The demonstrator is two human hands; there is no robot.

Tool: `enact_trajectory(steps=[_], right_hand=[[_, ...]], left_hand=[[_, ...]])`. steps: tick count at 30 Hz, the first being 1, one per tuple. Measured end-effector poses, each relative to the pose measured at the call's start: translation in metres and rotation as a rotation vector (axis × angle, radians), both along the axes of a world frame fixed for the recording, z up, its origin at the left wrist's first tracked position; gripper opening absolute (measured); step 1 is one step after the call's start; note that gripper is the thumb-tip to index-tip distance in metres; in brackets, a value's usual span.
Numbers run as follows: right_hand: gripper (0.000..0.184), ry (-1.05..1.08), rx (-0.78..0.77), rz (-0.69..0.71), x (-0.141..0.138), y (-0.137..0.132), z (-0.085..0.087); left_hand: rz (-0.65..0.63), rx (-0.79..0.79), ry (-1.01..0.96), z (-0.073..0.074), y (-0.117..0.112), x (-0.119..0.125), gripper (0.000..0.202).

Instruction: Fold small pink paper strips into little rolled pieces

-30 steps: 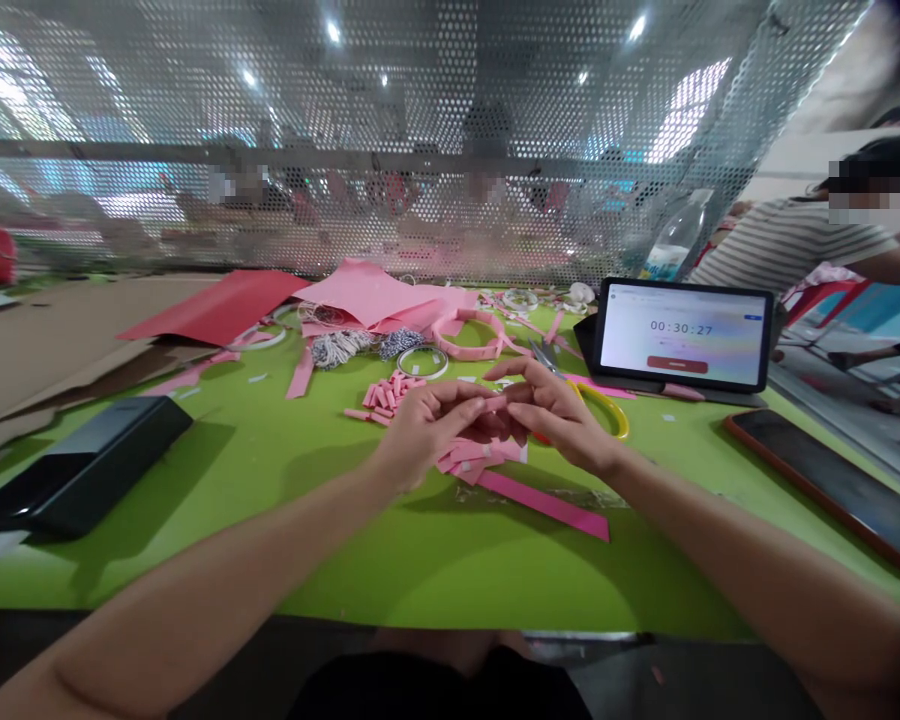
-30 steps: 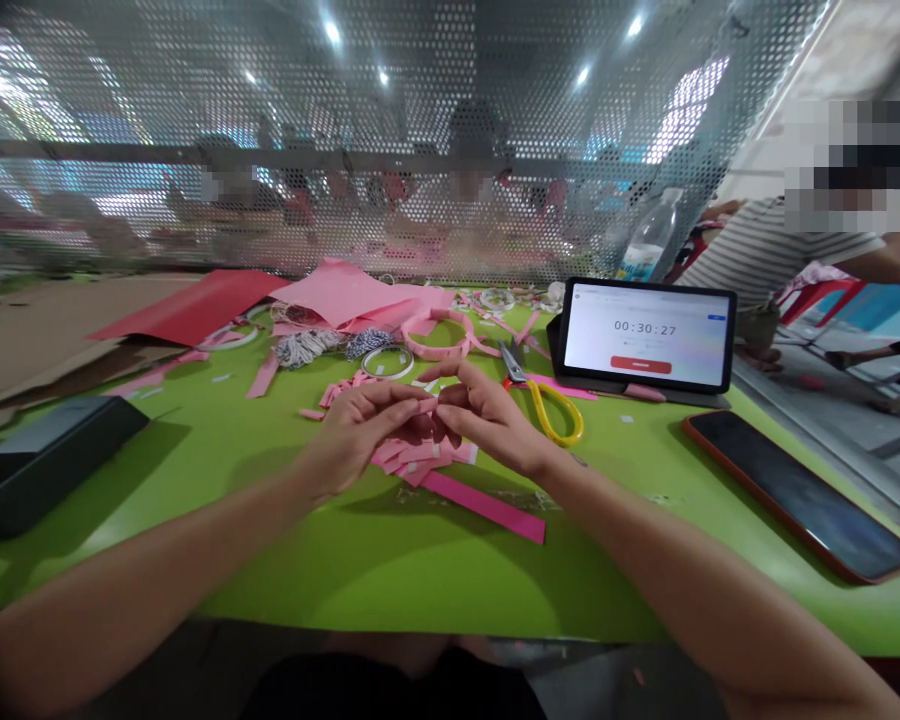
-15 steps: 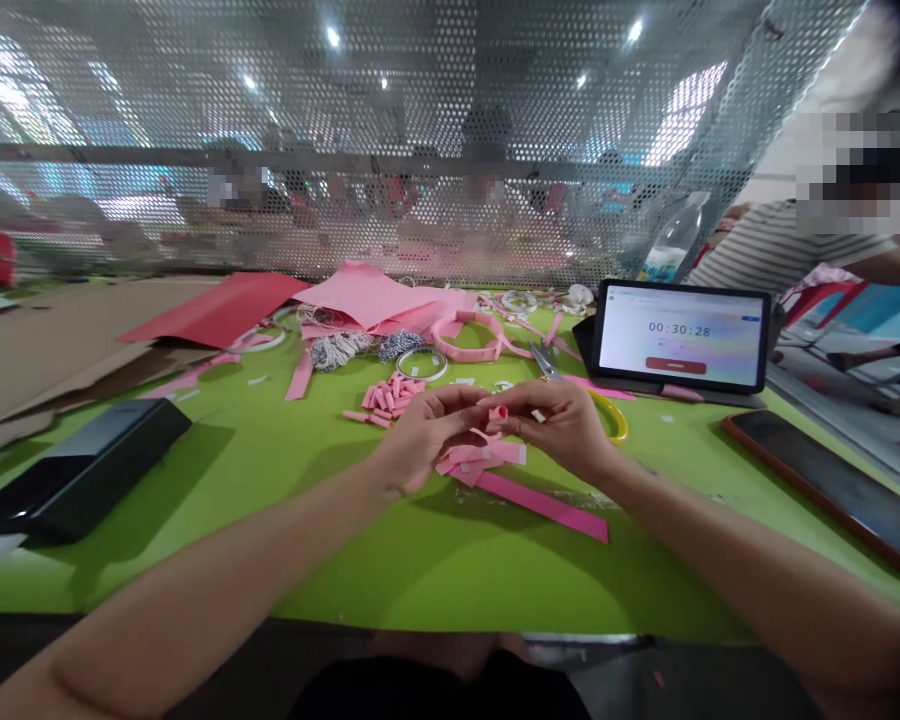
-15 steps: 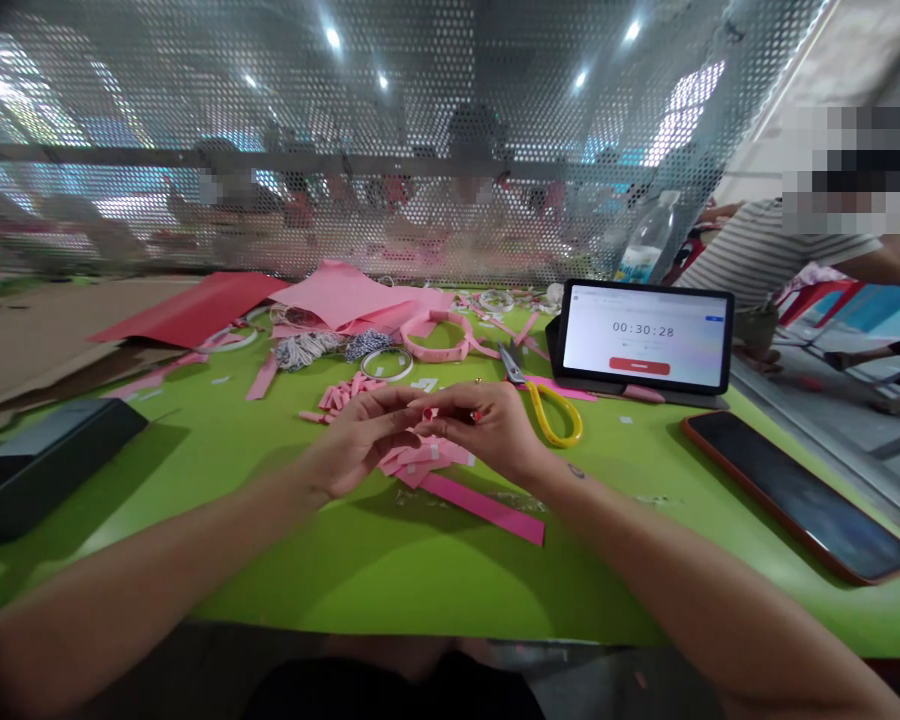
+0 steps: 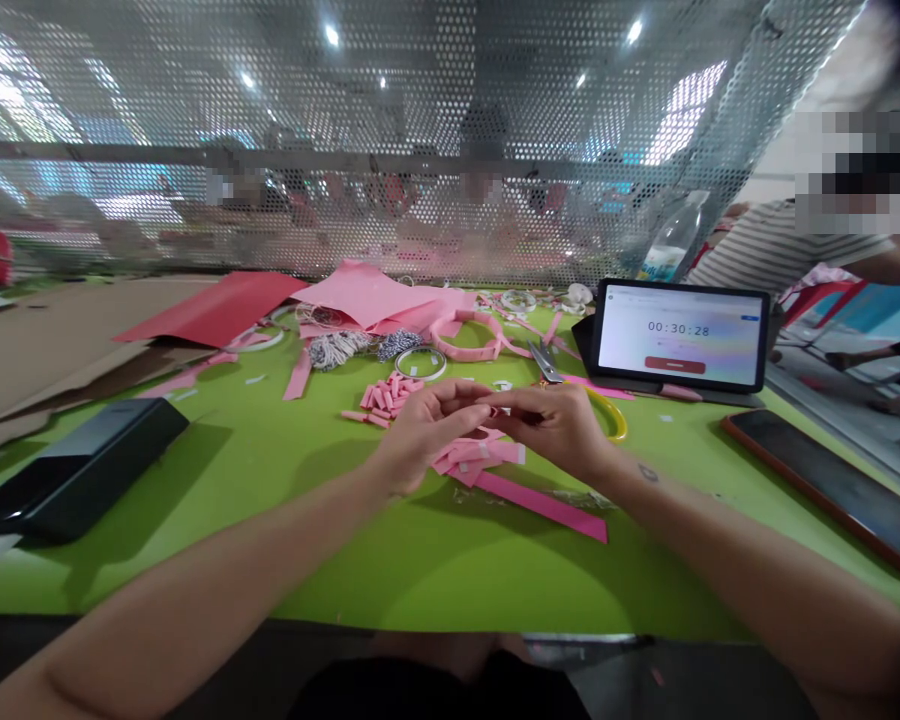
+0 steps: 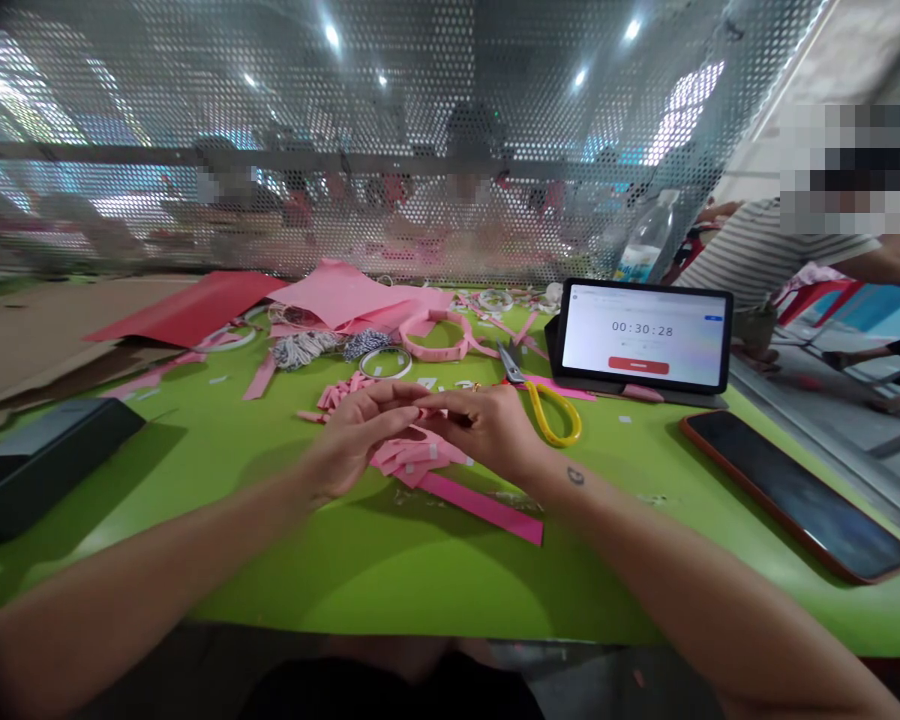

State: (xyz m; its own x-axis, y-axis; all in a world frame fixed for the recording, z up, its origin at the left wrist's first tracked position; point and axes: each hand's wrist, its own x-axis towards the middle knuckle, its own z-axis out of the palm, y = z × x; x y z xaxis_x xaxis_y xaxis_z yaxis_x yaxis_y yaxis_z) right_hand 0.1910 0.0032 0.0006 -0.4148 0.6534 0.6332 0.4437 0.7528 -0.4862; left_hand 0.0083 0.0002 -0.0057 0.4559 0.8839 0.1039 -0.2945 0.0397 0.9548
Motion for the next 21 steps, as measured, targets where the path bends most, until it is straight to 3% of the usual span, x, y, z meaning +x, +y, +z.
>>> enact_trajectory(steps=[17, 21], right_hand=[[0.019, 0.000, -0.070, 0.014, 0.000, -0.001, -0.001], [0.045, 0.013, -0.160, -0.002, 0.005, 0.003, 0.001]], left_hand=[[-0.038, -0.025, 0.036, -0.002, 0.003, 0.001, 0.028], [-0.018, 0.051, 0.133, 0.007, 0.012, -0.009, 0.030]])
